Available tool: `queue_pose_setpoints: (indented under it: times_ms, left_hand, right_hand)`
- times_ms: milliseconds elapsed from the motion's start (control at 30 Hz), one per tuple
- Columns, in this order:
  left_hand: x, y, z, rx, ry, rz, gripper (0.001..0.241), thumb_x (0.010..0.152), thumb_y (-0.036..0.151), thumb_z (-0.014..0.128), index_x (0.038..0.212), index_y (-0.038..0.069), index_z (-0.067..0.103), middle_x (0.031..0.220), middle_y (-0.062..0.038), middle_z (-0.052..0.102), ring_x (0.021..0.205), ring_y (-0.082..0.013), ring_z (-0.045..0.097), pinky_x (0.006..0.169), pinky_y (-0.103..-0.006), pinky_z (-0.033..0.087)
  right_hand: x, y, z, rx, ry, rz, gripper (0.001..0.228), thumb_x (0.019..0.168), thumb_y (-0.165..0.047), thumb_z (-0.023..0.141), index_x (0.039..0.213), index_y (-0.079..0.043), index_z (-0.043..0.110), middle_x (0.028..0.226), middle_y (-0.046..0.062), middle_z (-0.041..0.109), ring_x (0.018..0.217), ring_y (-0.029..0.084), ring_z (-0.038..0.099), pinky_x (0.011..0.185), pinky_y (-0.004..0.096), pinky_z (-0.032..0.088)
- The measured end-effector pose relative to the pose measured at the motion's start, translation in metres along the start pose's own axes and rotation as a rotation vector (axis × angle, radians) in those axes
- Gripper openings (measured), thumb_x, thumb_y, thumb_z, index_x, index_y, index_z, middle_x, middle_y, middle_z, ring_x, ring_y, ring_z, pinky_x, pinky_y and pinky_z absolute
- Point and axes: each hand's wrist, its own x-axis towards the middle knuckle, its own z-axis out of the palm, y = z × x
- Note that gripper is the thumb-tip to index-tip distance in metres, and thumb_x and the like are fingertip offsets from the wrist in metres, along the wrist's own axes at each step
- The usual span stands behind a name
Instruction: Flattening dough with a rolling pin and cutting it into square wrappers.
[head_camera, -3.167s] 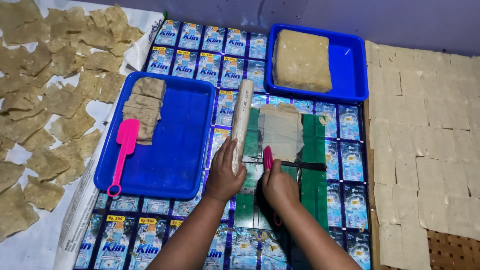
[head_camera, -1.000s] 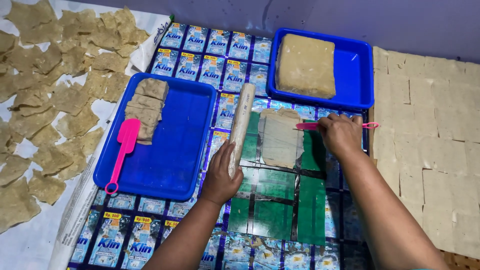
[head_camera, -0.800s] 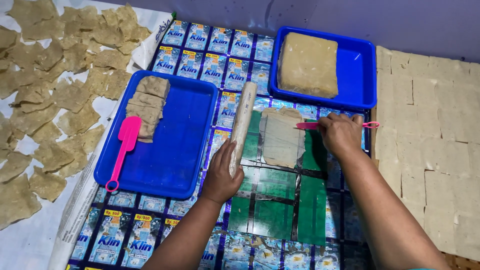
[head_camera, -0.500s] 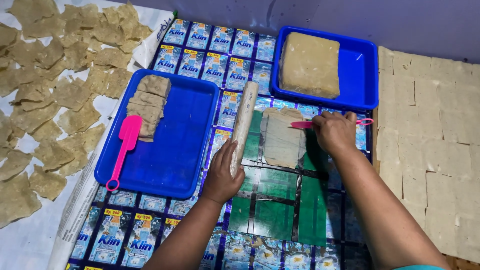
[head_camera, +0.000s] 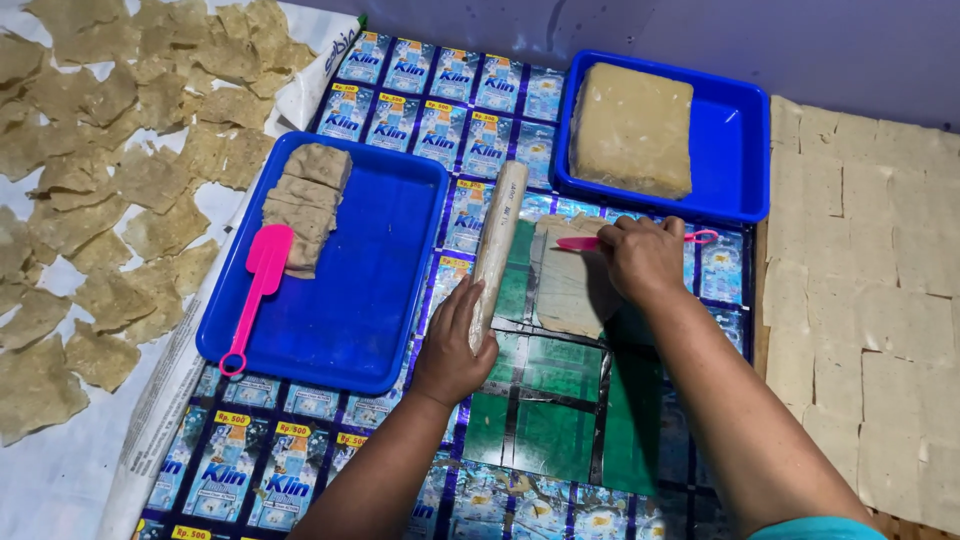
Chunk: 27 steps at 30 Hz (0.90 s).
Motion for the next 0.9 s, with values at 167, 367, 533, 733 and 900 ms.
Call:
queue_pose_setpoints:
  times_ms: [167,367,533,733,900]
  left_hand:
    - [-0.001,-0.002,0.002,0.005,0.011,0.000,0.069,0.077,0.014,0.067,0.144,0.008,0.053,0.143,-0.022,0.055,0.131,-0.0399,0.056,0.107,-0.0491,0.048]
    - [-0.002,-0.002,0.002,-0.003,0.010,-0.003,0.069,0.077,0.014,0.067,0.144,0.008,0.053,0.143,-0.023,0.055,0.130,-0.0407,0.057,0.106,-0.0494,0.048]
    - [-0.001,-0.002,0.001,-0.001,0.008,0.004,0.069,0.077,0.014,0.066,0.144,0.008,0.053,0.143,-0.023,0.055,0.130,-0.0412,0.057,0.106,-0.0499,0.048]
    - [-0.001,-0.001,0.001,0.002,0.004,0.023,0.068,0.077,0.013,0.067,0.144,0.006,0.053,0.142,-0.025,0.056,0.130,-0.0420,0.057,0.105,-0.0506,0.049]
    - [-0.001,0.001,0.001,0.012,-0.008,0.010,0.068,0.078,0.012,0.065,0.145,0.007,0.052,0.143,-0.024,0.055,0.129,-0.0421,0.057,0.105,-0.0508,0.048]
  right_hand:
    - [0.011,-0.016,0.001,0.012,0.005,-0.015,0.007,0.088,-0.043,0.063,0.090,-0.038,0.067,0.087,-0.013,0.062,0.091,0.013,0.064,0.090,0.040,0.036]
    - [0.011,-0.018,0.003,0.063,-0.021,0.006,0.008,0.088,-0.042,0.063,0.093,-0.036,0.068,0.090,-0.013,0.063,0.094,0.014,0.064,0.092,0.041,0.037]
    - [-0.017,0.005,-0.023,0.063,-0.049,0.064,0.008,0.087,-0.039,0.065,0.094,-0.035,0.068,0.091,-0.014,0.064,0.097,0.014,0.065,0.094,0.041,0.038]
    - [-0.070,0.027,-0.047,-0.039,-0.131,0.058,0.007,0.084,-0.044,0.064,0.089,-0.039,0.065,0.088,-0.013,0.063,0.095,0.011,0.064,0.094,0.039,0.042]
    - [-0.088,0.030,-0.048,-0.049,-0.093,0.066,0.006,0.086,-0.043,0.063,0.084,-0.038,0.062,0.081,-0.016,0.059,0.091,0.008,0.063,0.097,0.037,0.039]
